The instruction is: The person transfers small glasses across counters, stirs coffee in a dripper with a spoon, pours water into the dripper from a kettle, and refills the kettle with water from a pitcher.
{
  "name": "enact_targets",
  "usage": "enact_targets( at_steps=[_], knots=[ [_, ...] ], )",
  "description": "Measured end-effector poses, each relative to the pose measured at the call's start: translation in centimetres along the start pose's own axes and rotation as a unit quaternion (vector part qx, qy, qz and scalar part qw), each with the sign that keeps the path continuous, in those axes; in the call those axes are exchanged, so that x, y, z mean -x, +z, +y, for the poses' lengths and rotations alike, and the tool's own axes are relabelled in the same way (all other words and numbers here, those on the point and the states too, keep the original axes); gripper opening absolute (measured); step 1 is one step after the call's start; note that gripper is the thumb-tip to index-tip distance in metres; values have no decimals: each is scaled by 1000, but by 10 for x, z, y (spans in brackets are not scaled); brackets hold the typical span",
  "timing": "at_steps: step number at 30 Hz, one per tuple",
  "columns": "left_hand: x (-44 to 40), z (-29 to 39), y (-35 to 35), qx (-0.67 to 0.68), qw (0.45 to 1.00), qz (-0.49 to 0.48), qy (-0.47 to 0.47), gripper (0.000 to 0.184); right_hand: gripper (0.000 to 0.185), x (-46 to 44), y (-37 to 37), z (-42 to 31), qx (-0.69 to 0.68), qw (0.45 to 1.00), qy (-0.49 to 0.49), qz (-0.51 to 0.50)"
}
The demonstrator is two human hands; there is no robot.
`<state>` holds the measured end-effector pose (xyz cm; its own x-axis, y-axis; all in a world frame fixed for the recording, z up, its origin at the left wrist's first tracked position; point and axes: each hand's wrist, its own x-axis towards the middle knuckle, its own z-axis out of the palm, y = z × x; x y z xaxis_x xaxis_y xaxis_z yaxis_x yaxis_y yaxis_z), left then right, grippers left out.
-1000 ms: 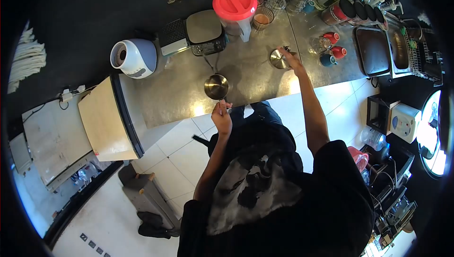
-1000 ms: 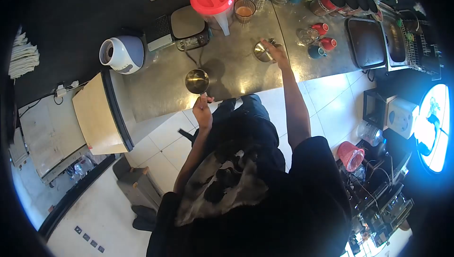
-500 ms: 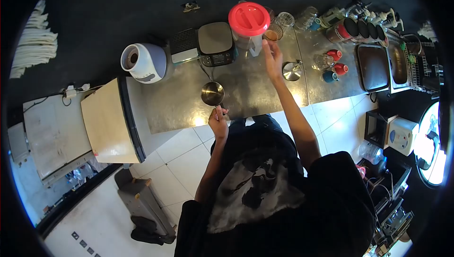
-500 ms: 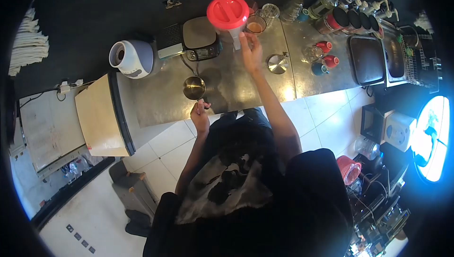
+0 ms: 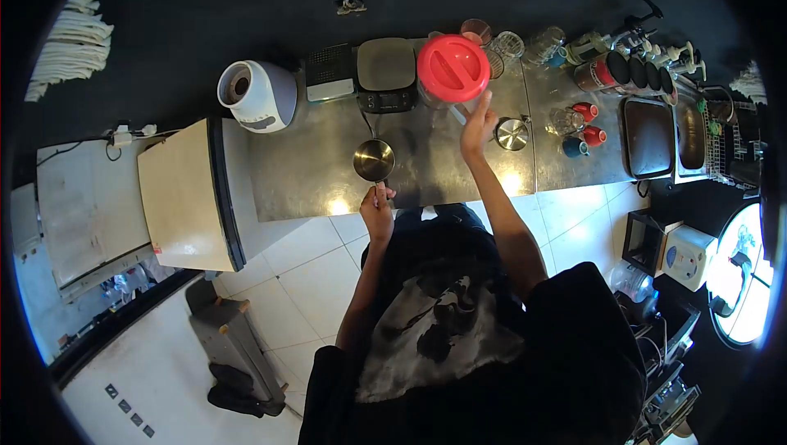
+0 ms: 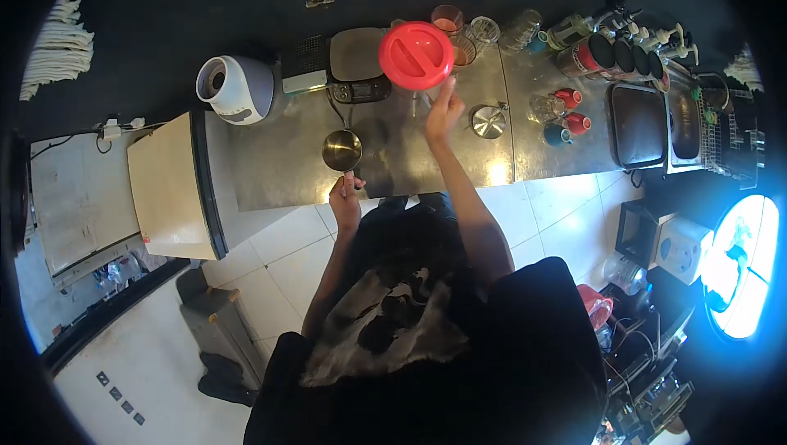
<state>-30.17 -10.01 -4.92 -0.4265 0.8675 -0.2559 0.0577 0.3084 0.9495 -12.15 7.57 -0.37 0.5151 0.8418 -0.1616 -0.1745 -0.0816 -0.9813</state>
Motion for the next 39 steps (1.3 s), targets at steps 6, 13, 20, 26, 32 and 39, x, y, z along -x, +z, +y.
enact_targets(
  at_steps=[6,13,20,26,32,39],
  knots=[
    [-2,2,-2,-3,1000,7,4,38,50,-2,-42,25,-35,999,25,20],
    [-13,4,-3,-2,1000,12,-11,40,42,9,-87,18,20,999,43,23],
    [-9,4,-13,11,999,-14,-38,27,49,20,-112,11,20,998,-16,-56],
    [-6,1,-20,1,999,-41,-3,26,49,27,-98,-25,93,989,-42,-111],
    [-5,-13,-19,43,998,-40,-25,24,52,31,-80,-46,196,967,-73,-146],
    [0,-10,-16,36,997,-56,31,25,51,23,-57,-55,254,931,-110,-239]
  ],
)
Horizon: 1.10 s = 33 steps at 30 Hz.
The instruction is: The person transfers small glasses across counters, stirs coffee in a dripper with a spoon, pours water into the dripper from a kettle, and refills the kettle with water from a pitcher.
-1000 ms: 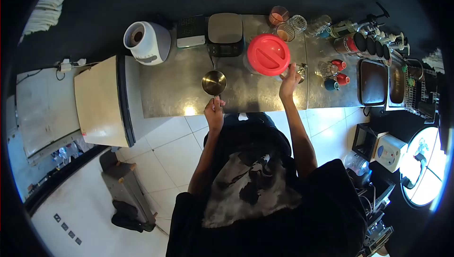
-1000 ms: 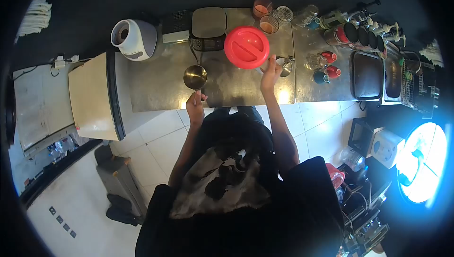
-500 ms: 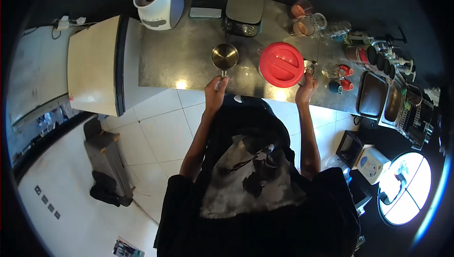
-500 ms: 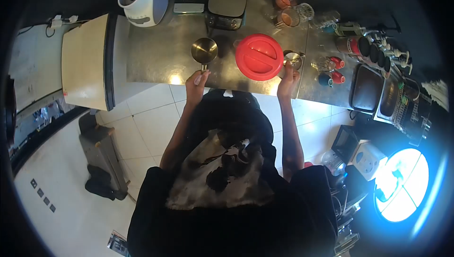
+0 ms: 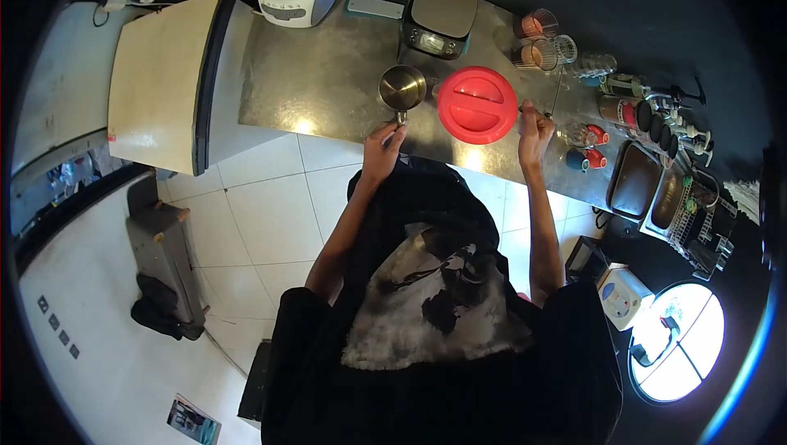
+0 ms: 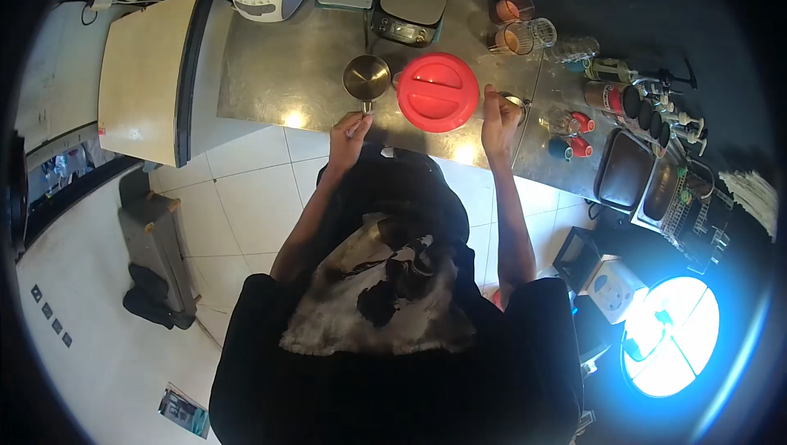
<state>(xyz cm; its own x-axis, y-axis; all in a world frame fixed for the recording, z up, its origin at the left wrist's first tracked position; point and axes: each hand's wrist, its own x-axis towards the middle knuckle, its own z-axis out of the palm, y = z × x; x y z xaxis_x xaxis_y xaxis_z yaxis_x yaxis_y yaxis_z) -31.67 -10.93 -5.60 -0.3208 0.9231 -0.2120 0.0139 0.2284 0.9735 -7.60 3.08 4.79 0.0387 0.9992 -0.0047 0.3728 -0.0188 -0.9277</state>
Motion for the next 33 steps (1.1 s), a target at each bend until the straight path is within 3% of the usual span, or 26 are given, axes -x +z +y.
enact_targets(
  at_steps=[4,12,22,33],
  knots=[
    [-1,-22,1,-5,1000,-14,-1,25,52,-8,6,-13,3,999,-18,-34],
    [3,-19,0,10,999,11,-30,32,46,-26,8,-31,200,975,-17,-94],
    [5,-20,-1,47,997,10,-64,35,44,-31,25,-66,257,956,-68,-121],
    [5,-28,0,36,998,7,-50,35,46,-36,41,-86,328,926,-43,-182]
  ],
)
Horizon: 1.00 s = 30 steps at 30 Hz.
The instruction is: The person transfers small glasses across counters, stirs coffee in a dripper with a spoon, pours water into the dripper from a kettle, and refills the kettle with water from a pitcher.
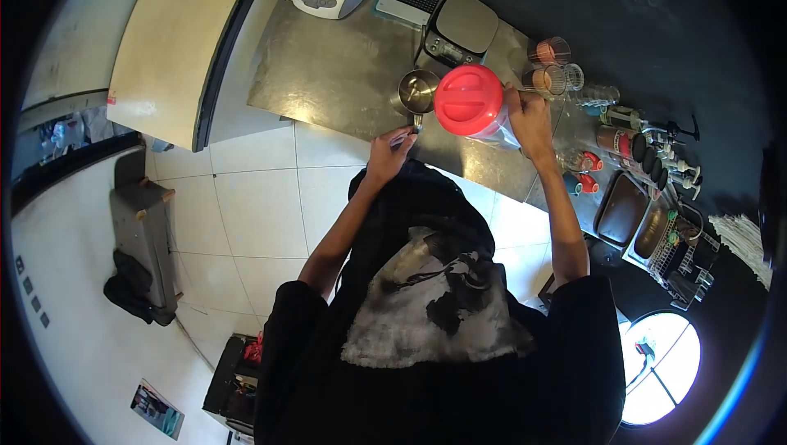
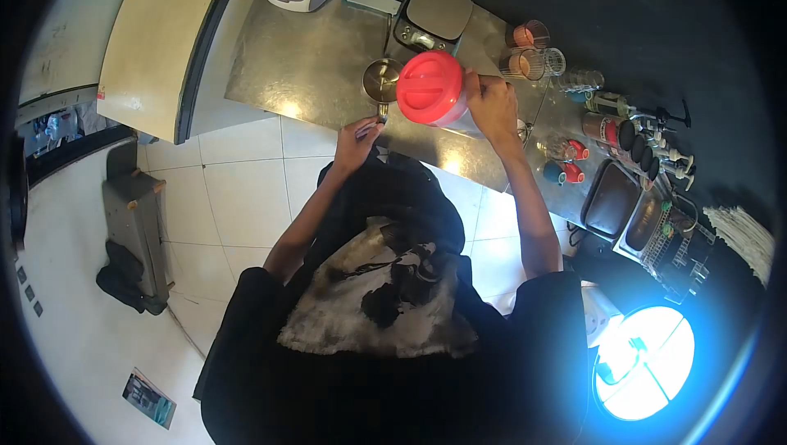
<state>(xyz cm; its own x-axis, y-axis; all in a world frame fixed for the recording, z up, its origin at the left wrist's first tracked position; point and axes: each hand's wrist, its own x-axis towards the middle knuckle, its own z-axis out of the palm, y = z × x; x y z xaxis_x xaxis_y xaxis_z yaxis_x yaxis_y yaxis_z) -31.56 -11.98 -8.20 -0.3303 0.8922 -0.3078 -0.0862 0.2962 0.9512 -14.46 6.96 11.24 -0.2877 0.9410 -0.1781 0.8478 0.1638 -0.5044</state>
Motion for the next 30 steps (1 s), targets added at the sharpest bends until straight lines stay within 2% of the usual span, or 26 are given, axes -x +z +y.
enact_targets(
  at_steps=[7,9,18,25,27,28,30],
  knots=[
    [9,10,-8,-1,1000,15,-16,31,47,-4,1,-8,21,1000,18,-14],
    [10,8,-12,-63,998,32,2,29,47,-5,2,-8,41,999,7,-13],
    [10,-10,-10,-65,997,31,22,29,47,-10,-6,-17,64,996,5,-60],
    [8,-8,-7,-75,997,21,24,30,49,-10,-15,-23,79,995,-13,-56],
    [5,-4,-4,-73,993,36,85,30,50,-12,-15,-17,114,992,-57,-18],
    [3,-1,-4,-72,993,34,87,30,50,-12,-17,-16,116,992,-56,-16],
    [2,4,-8,-114,993,-29,-28,34,51,-12,-19,-19,119,991,-64,-19]
  ],
)
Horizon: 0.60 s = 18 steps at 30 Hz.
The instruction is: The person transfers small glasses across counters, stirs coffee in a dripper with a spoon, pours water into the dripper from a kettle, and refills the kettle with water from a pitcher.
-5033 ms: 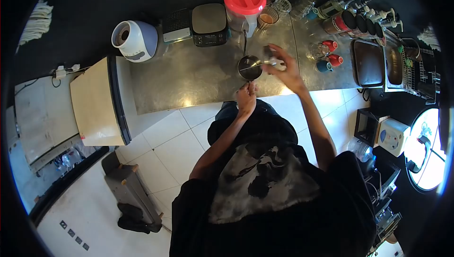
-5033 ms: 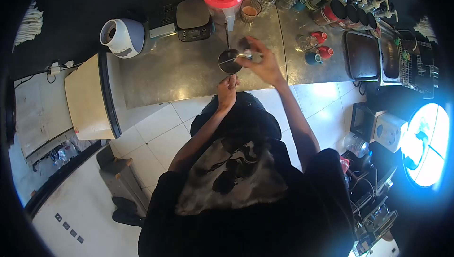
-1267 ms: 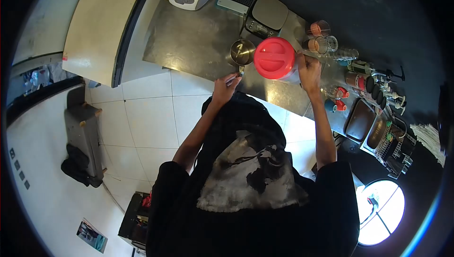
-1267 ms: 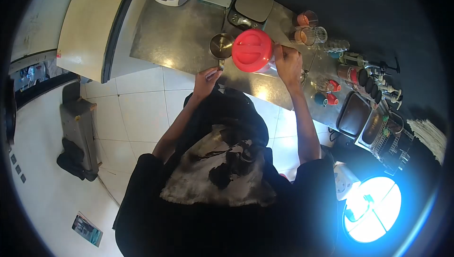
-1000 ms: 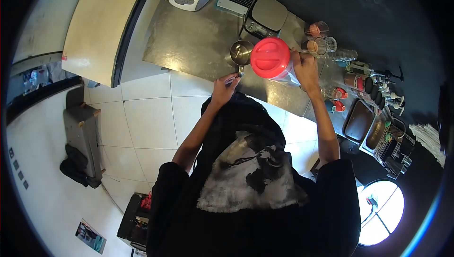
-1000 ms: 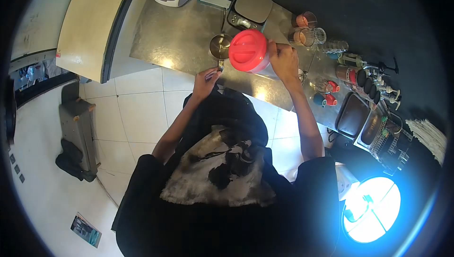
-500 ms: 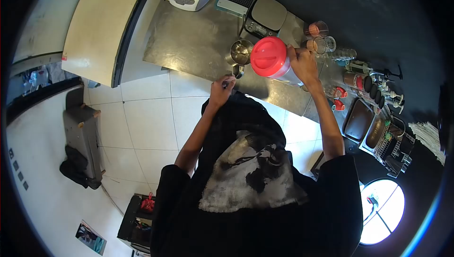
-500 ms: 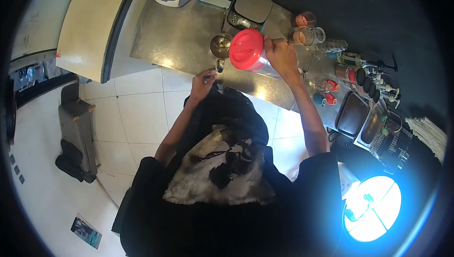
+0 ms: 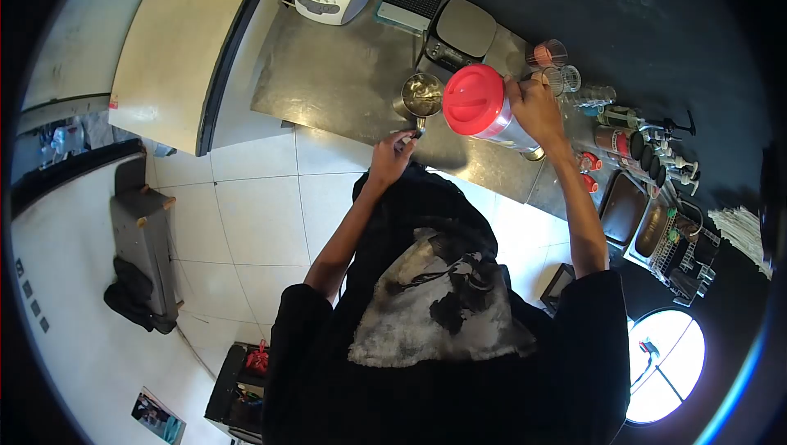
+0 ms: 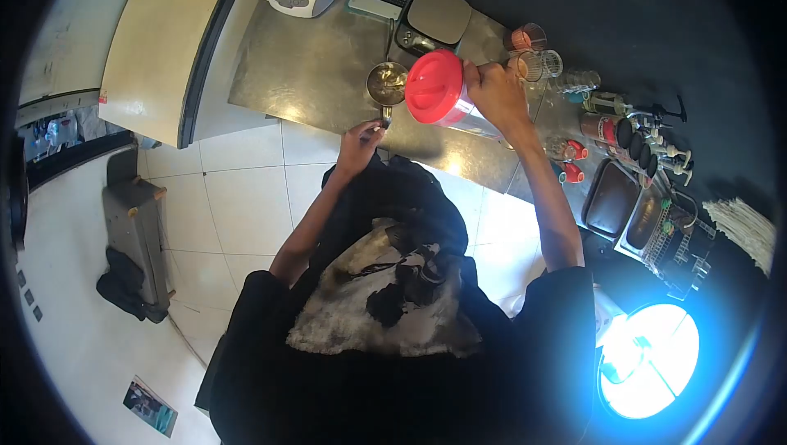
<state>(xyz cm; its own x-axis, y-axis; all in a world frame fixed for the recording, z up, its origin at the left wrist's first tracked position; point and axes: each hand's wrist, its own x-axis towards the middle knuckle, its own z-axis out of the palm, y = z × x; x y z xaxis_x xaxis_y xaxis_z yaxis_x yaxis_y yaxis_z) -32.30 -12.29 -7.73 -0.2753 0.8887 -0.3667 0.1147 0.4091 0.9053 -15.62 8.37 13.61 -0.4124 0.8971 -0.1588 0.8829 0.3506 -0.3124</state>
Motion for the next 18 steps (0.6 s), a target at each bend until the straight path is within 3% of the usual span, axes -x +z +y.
enact_targets(
  at_steps=[12,15,18],
  knots=[
    [-4,-5,4,36,995,48,73,29,53,-4,-4,-1,17,1000,-11,8],
    [-4,-5,2,24,998,33,40,30,53,-3,0,-1,11,1000,1,10],
    [-6,-6,2,39,996,40,68,30,54,-1,-3,-7,-18,1000,10,-18]
  ],
)
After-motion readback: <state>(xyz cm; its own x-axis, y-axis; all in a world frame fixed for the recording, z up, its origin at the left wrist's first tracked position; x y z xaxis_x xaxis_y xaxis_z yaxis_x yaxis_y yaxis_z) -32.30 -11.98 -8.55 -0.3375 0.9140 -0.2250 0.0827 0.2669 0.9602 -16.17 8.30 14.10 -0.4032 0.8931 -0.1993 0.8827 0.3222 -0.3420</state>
